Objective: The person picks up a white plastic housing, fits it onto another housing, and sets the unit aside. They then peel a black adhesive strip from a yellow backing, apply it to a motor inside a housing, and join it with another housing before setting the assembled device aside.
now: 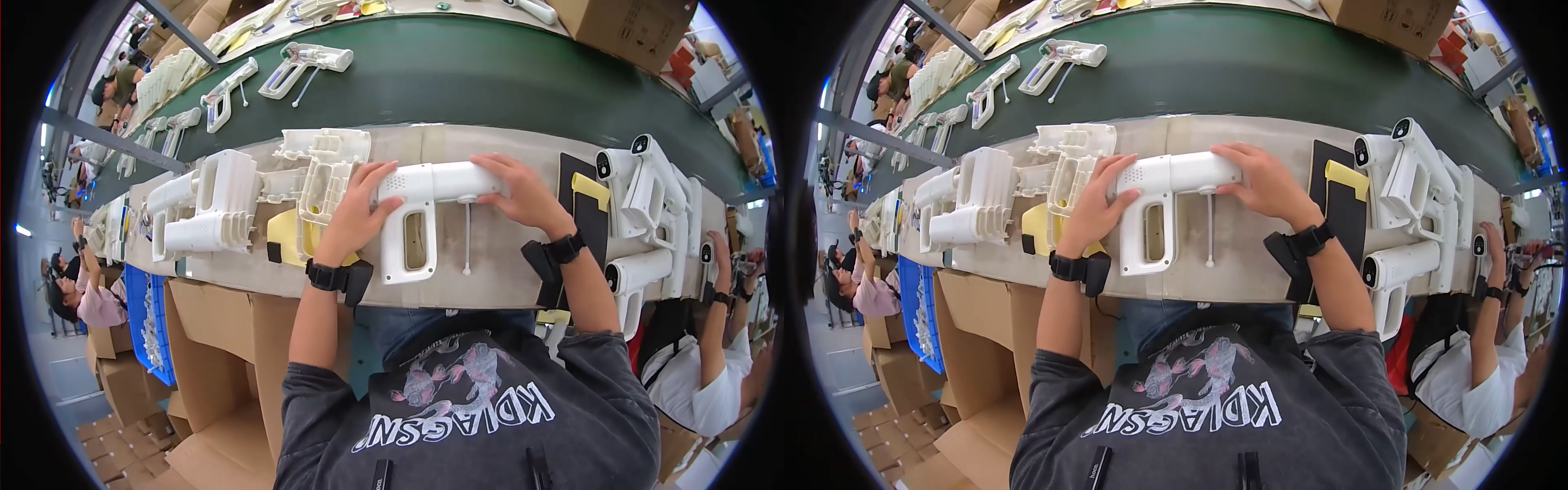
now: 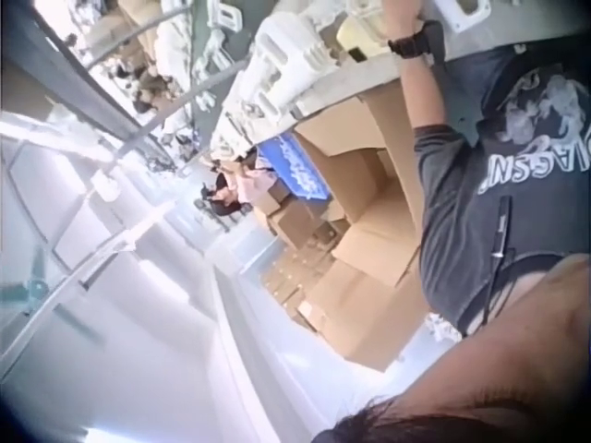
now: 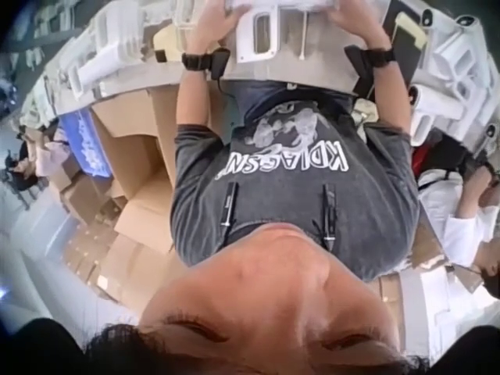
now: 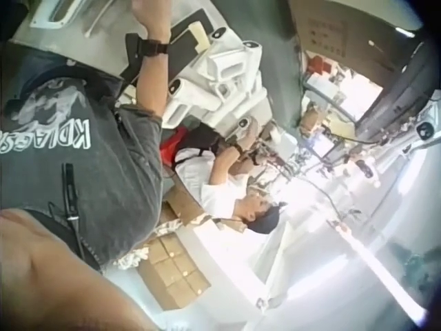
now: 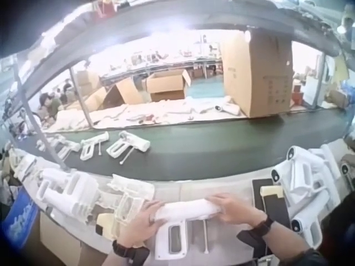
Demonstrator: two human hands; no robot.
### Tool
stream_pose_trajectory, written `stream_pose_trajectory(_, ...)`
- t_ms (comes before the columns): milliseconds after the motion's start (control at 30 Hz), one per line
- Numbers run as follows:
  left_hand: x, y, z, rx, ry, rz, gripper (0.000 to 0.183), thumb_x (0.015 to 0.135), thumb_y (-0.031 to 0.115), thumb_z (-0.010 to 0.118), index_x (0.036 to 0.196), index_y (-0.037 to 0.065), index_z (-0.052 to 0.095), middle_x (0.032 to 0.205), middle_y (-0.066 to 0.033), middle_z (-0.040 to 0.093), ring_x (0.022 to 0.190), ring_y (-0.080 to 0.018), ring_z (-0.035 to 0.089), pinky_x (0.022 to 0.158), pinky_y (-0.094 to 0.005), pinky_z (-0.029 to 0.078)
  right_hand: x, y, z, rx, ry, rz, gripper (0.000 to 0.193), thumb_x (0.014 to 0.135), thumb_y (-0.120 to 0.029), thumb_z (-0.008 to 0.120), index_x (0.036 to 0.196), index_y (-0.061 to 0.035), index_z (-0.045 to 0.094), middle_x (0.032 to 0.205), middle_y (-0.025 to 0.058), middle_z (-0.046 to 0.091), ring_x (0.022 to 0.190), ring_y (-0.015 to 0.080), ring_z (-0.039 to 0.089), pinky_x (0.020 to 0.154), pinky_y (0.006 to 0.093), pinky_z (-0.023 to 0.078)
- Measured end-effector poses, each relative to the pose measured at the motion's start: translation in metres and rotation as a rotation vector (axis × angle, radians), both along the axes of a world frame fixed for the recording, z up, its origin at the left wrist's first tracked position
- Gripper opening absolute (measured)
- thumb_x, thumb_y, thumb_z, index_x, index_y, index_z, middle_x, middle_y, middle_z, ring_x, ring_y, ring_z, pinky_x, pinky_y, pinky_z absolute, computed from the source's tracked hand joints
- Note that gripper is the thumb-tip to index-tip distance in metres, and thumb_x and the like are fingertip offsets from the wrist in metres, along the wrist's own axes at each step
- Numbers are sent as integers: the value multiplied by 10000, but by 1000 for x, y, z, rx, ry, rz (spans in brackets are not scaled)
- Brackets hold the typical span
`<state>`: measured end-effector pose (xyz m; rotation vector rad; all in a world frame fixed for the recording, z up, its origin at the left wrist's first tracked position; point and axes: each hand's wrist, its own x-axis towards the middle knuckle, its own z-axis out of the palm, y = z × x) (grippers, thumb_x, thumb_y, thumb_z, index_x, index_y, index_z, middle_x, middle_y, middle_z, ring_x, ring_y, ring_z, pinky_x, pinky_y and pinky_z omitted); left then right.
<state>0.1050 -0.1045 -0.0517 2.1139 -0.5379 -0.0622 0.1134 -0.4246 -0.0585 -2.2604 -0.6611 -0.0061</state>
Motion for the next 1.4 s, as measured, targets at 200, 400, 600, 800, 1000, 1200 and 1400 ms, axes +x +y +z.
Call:
stream_pose_trajectory(200,-5,-8,1,66,-62,40,548,894,60,711,1416,56,546,1399,-137,519,1295,-327,505,1098,-377,418,-1,0,-12,42,-1,-37,695,780,-64,818,1424,-89,558,1423,168,577,1301,366,549,1097,417,455)
stream_pose_trajectory(400,-6,-7,10,82,-119,33,554,904,71,727,1423,64,534,1402,-145,501,1304,-338,492,1057,-400,464,0,-1,3,75,20,-37,703,763,-42,823,1417,-99,571,1418,152,582,1283,352,564,1078,414,475)
stream_pose_trajectory(600,-6,-14,-9,55,-7,69,558,914,87,723,1434,77,519,1418,-147,489,1290,-353,503,1038,-404,483,6,-2,-12,17,4,-18,700,765,-39,812,1419,-105,571,1429,137,576,1317,354,534,1109,423,448)
stream_pose_trajectory(800,1,-12,-9,226,-114,31,548,901,98,732,1392,51,491,1381,-191,528,1294,-394,503,1053,-456,455,13,-7,-29,-70,-87,-25,570,880,-111,743,1422,-95,571,1438,133,573,1363,324,494,1128,396,417)
stream_pose_trajectory(1000,30,-17,20,420,292,-64,602,836,124,787,1328,39,452,1296,-212,584,1245,-419,517,1032,-484,438,28,-10,-16,30,220,17,479,939,-255,719,1352,-46,595,1263,130,634,1155,289,586,985,378,462)
stream_pose_trajectory(1200,46,-15,18,553,206,-192,779,789,102,818,1464,67,432,1389,-198,546,1323,-375,495,1119,-434,396,39,-13,-9,4,277,49,554,902,-337,766,1268,-22,494,1122,155,610,1030,274,603,927,375,475)
stream_pose_trajectory(1400,16,-15,26,351,147,-249,856,724,35,826,1479,53,423,1403,-171,528,1344,-339,473,1150,-417,367,-13,-26,-39,273,384,68,781,890,-314,790,1477,-26,363,1256,161,570,1064,235,610,935,347,503)
